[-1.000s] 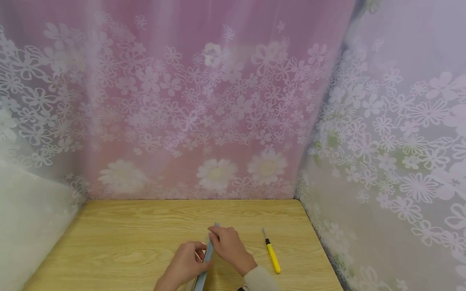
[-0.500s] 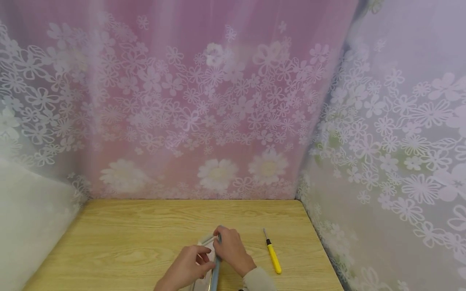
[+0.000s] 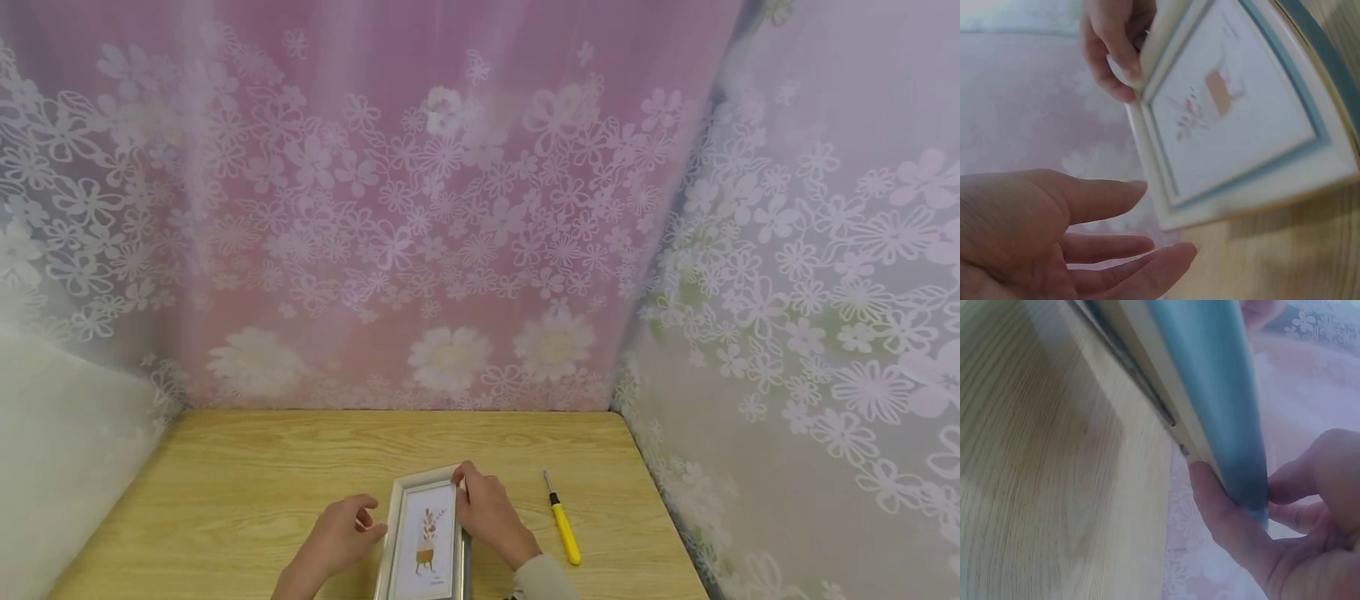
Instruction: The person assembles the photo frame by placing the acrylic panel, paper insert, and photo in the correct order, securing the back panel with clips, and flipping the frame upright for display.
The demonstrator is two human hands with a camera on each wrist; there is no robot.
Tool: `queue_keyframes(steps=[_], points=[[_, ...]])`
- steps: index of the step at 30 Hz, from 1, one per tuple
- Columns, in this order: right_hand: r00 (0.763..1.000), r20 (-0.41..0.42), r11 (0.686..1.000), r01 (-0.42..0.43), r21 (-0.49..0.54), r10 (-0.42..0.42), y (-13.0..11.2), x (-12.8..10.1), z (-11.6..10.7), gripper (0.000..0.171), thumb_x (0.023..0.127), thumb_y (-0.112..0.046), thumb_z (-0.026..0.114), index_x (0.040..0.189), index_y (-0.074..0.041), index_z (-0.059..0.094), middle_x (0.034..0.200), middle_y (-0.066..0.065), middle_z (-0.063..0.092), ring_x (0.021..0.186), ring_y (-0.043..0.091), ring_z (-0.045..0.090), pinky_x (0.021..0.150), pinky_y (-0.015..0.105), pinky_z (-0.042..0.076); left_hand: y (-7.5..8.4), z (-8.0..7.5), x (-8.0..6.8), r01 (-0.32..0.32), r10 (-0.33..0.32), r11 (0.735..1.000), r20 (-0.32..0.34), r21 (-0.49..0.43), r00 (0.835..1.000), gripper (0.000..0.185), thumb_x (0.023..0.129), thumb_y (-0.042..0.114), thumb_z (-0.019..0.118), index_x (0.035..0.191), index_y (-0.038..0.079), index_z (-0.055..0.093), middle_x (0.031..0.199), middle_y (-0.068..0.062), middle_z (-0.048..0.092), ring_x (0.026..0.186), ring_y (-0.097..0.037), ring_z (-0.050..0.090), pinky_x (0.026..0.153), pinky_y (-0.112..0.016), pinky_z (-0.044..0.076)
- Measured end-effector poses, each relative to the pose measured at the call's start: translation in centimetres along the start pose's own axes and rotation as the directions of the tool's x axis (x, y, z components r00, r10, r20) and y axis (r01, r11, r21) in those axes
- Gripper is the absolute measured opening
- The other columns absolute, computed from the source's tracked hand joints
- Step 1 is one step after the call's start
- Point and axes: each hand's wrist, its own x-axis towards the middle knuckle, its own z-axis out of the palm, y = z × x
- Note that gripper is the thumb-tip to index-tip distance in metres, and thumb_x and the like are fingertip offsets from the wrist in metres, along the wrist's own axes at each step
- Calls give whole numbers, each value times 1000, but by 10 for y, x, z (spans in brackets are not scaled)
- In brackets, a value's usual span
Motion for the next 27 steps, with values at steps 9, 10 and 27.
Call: queue_keyframes(steps=[9, 10, 27], points=[[1000, 12, 1000, 4, 31, -5, 5, 1, 2, 19, 105, -1, 48, 123, -2, 54, 64, -5, 44, 50, 1, 36, 49, 20, 33, -24, 7, 5, 75, -71, 997, 119, -30, 990, 61, 96, 29, 73, 132, -16, 54, 93, -12, 70, 78, -22, 66, 68, -42, 56], [1000, 9, 999, 7, 33, -7, 5, 1, 2, 19, 105, 0, 48, 123, -1, 53, 64, -5, 43, 50, 1, 35, 49, 20, 33, -26, 8, 6, 77, -69, 996, 137, -51, 988, 61, 96, 28, 72, 133, -17, 52, 92, -13, 70, 75, -22, 67, 66, -42, 56], [987, 23, 976, -162, 143, 161, 24, -1, 26, 44, 104, -16, 54, 136, 8, 35, 69, 0, 57, 47, 7, 52, 44, 22, 42, -25, 11, 12, 68, -38, 985, 188, -158, 981, 20, 98, 1, 61, 107, -16, 57, 74, -11, 65, 47, -18, 65, 51, -30, 55]])
